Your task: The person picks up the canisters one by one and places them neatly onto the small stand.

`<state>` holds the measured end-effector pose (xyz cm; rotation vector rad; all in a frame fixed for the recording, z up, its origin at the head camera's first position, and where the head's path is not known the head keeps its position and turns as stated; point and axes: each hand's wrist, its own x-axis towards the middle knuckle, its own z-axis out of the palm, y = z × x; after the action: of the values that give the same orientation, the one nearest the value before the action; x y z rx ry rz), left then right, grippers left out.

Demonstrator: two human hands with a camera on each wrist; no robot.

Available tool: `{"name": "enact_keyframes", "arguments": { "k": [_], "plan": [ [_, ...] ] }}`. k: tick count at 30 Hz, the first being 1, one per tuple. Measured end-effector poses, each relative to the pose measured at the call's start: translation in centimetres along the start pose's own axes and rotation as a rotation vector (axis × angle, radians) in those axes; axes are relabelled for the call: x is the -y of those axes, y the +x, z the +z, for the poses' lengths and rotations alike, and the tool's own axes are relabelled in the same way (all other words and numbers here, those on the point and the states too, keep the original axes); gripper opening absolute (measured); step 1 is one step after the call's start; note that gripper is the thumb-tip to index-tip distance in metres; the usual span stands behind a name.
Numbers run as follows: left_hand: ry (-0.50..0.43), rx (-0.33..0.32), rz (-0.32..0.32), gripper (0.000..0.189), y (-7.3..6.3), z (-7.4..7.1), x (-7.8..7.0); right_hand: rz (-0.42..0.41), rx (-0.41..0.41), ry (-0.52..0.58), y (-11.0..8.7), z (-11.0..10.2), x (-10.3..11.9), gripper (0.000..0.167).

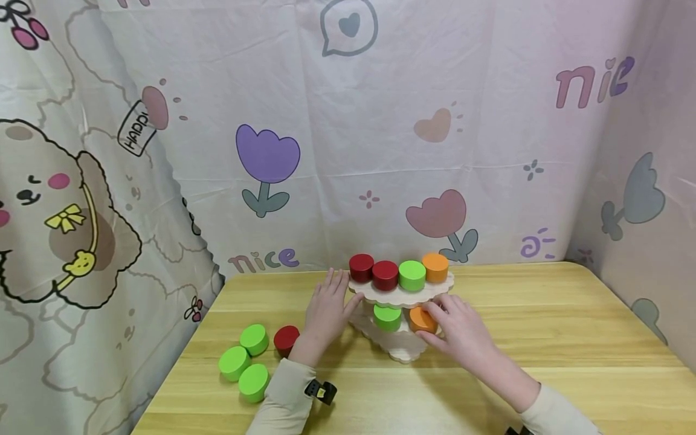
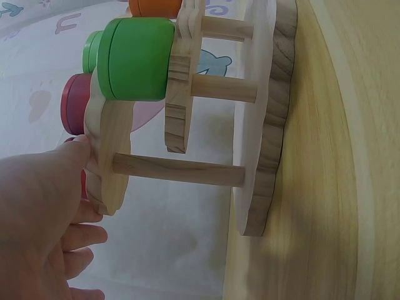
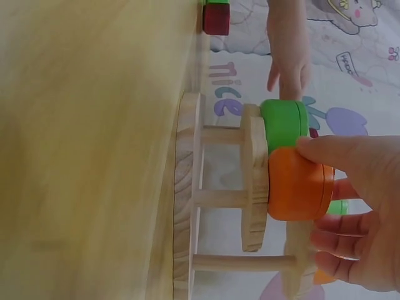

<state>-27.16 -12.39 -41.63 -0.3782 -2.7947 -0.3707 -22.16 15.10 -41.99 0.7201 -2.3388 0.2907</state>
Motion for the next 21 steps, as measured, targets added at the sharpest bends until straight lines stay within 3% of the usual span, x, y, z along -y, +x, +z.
{"name": "enact_keyframes", "arguments": {
  "k": [6, 21],
  "plan": [
    [0.007, 0.005, -0.005, 0.072, 0.05, 0.13, 0.05, -0.048, -0.064, 0.05, 0.22, 0.56, 0.11, 0.045],
    [0.008, 0.007, -0.013, 0.072, 0.13, 0.22, 0.02, -0.062, -0.069, 0.102, 0.36, 0.6, 0.16, 0.039]
  ]
}}
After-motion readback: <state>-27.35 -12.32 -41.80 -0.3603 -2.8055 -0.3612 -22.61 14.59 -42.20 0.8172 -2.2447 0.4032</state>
